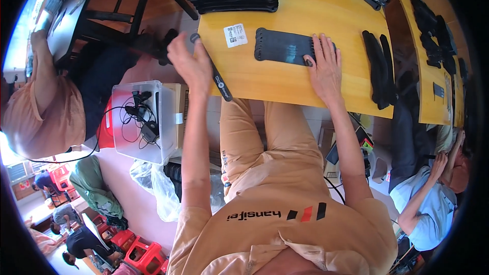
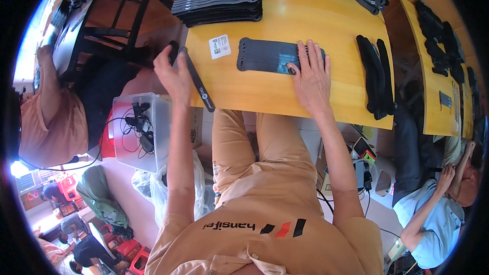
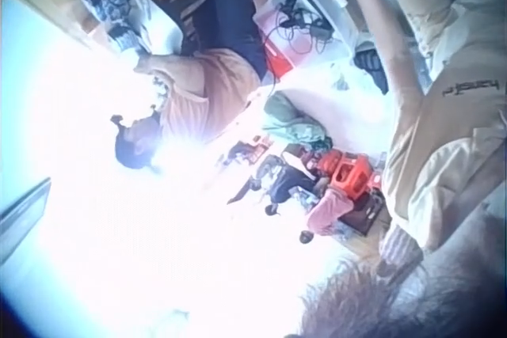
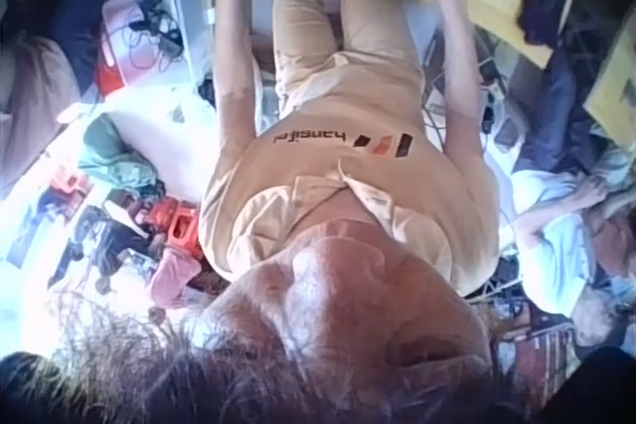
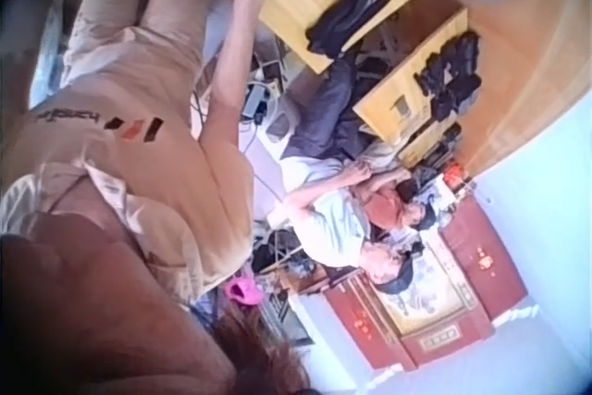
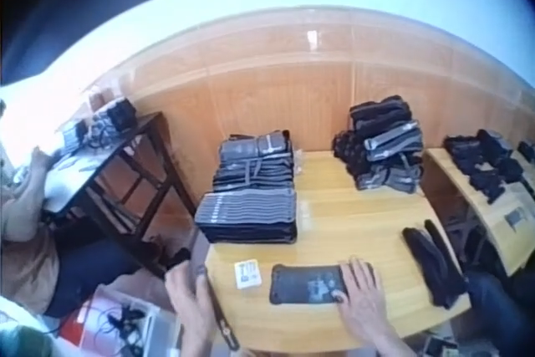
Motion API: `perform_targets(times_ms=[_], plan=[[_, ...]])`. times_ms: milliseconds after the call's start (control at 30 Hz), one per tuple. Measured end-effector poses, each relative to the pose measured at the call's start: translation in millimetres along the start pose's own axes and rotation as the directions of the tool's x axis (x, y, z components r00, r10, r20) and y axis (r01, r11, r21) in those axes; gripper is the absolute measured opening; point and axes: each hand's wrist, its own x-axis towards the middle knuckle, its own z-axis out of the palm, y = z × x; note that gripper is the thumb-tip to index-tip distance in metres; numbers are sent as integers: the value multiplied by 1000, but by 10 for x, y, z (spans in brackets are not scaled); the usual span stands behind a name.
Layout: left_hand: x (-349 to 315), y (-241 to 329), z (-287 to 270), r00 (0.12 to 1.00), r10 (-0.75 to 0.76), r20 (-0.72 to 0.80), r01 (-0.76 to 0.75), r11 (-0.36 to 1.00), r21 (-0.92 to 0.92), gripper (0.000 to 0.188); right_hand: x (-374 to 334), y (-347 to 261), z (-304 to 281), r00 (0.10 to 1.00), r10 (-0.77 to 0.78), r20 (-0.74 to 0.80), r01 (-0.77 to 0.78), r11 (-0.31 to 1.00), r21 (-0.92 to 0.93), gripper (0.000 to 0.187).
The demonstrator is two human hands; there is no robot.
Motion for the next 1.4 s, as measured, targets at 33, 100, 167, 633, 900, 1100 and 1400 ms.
perform_targets(times_ms=[33,100,167,633,900,1100,1400], plan=[[74,-138,38,993,-117,4,116,992,58,40,-5,13,13,999,26,-31,-24,999,39,51],[217,-505,114,973,-232,-10,231,965,122,40,-13,-2,17,997,42,-63,-38,997,64,49],[314,-847,167,828,-429,362,508,847,-156,32,-2,-18,7,994,56,-96,-47,995,88,46],[-268,471,-759,751,-258,608,660,348,-666,13,-168,-1102,-468,989,-43,-141,138,605,784,37],[-510,503,-741,700,-302,648,711,213,-670,19,-394,-550,-604,709,-212,672,-643,197,741,15],[-613,396,-536,647,-325,690,761,211,-614,15,-573,-57,-585,698,-72,713,-690,202,695,13],[-600,471,-129,573,-286,768,810,337,-480,10,-596,219,-528,784,337,522,-608,247,754,7]])
